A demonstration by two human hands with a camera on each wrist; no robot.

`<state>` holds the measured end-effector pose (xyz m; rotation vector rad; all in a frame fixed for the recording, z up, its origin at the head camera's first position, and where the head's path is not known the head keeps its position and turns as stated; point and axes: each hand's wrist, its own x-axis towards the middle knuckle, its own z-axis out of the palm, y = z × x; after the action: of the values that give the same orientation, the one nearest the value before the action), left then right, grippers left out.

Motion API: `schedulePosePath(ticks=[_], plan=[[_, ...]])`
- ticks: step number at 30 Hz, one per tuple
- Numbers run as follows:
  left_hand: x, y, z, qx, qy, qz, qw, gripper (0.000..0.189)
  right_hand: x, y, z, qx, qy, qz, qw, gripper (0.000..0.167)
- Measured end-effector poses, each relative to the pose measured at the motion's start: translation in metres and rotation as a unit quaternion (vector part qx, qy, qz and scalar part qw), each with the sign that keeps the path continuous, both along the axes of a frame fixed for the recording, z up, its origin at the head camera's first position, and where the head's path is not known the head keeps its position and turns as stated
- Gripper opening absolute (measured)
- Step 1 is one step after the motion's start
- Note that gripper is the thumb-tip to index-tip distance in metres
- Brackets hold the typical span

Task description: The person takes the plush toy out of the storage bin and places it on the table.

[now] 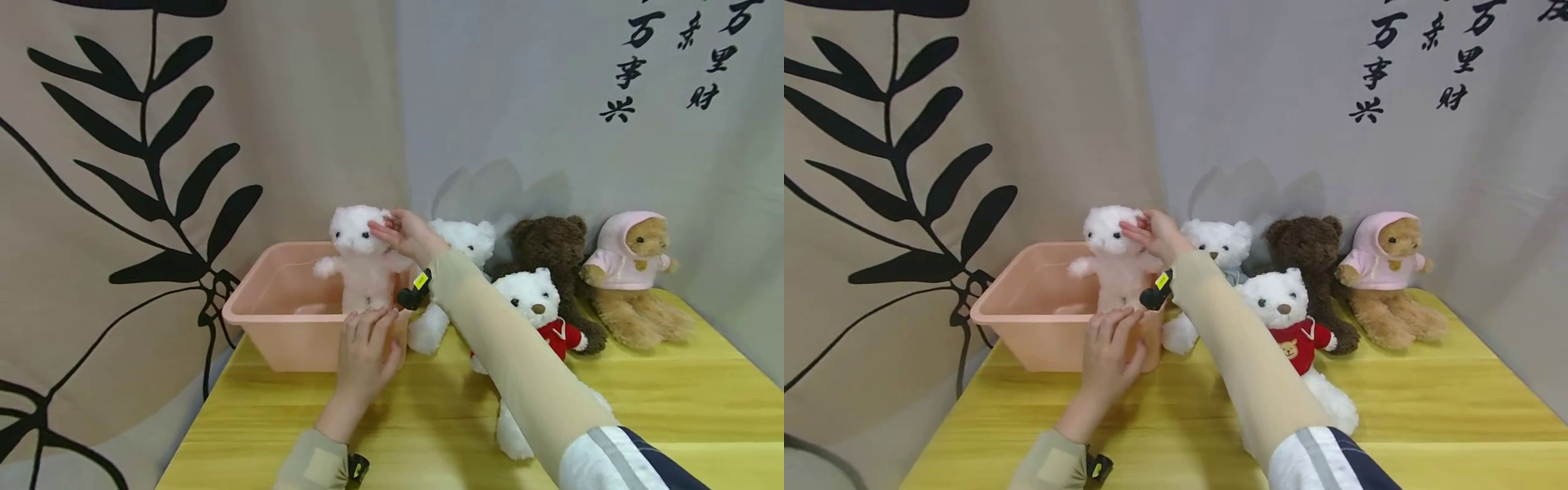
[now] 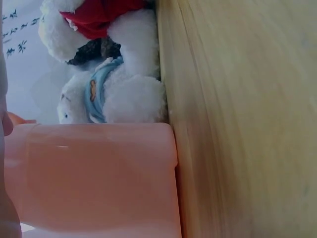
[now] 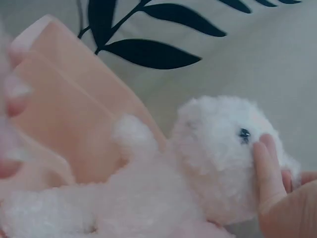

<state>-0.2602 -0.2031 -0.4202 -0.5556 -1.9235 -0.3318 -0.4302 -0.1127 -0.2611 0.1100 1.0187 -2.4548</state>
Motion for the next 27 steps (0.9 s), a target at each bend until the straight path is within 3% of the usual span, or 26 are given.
schedulePosePath(ticks=[2,4,6,7,8,9,10,13,14,16,17,19,22,25,27], plan=[[-0.001,0.002,0.000,0.000,0.005,-0.004,1.0000,0.042,0.001,0.000,-0.003,0.031,0.029,0.000,0.9991,0.013],[-0.003,0.003,0.000,0.003,0.011,-0.008,0.9999,0.043,0.005,-0.002,0.000,0.092,0.088,0.004,0.9919,0.023],[-0.004,0.002,0.002,0.008,0.013,-0.009,0.9998,0.044,0.010,-0.005,0.007,0.183,0.171,0.011,0.9681,0.043],[-0.005,0.001,0.003,0.010,0.014,-0.009,0.9998,0.045,0.012,-0.008,0.010,0.238,0.223,0.016,0.9453,0.053],[-0.005,0.000,0.004,0.012,0.016,-0.008,0.9998,0.046,0.014,-0.010,0.013,0.301,0.277,0.021,0.9125,0.062],[-0.005,-0.001,0.005,0.014,0.018,-0.008,0.9997,0.047,0.016,-0.012,0.015,0.357,0.329,0.024,0.8737,0.070],[-0.005,-0.002,0.006,0.014,0.019,-0.007,0.9997,0.047,0.017,-0.014,0.017,0.417,0.380,0.028,0.8253,0.076],[-0.005,-0.003,0.006,0.010,0.022,-0.008,0.9997,0.046,0.018,-0.017,0.015,0.582,0.497,0.040,0.6424,0.087],[-0.004,-0.002,0.006,0.009,0.023,-0.009,0.9996,0.046,0.018,-0.017,0.014,0.618,0.520,0.047,0.5876,0.091],[-0.003,-0.002,0.005,0.009,0.022,-0.009,0.9997,0.044,0.018,-0.018,0.011,0.663,0.545,0.066,0.5087,0.099],[-0.003,-0.002,0.004,0.009,0.021,-0.008,0.9997,0.044,0.018,-0.018,0.009,0.679,0.551,0.075,0.4799,0.102],[-0.002,-0.001,0.003,0.011,0.019,-0.008,0.9997,0.044,0.018,-0.018,0.008,0.697,0.555,0.084,0.4457,0.106],[-0.002,-0.001,0.003,0.011,0.016,-0.006,0.9998,0.044,0.017,-0.020,0.010,0.719,0.556,0.082,0.4089,0.106],[-0.001,0.000,0.002,0.008,0.014,-0.006,0.9999,0.043,0.015,-0.021,0.009,0.735,0.554,0.071,0.3843,0.102],[-0.001,0.002,0.001,0.007,0.013,-0.006,0.9999,0.044,0.013,-0.022,0.009,0.744,0.547,0.069,0.3775,0.099]])
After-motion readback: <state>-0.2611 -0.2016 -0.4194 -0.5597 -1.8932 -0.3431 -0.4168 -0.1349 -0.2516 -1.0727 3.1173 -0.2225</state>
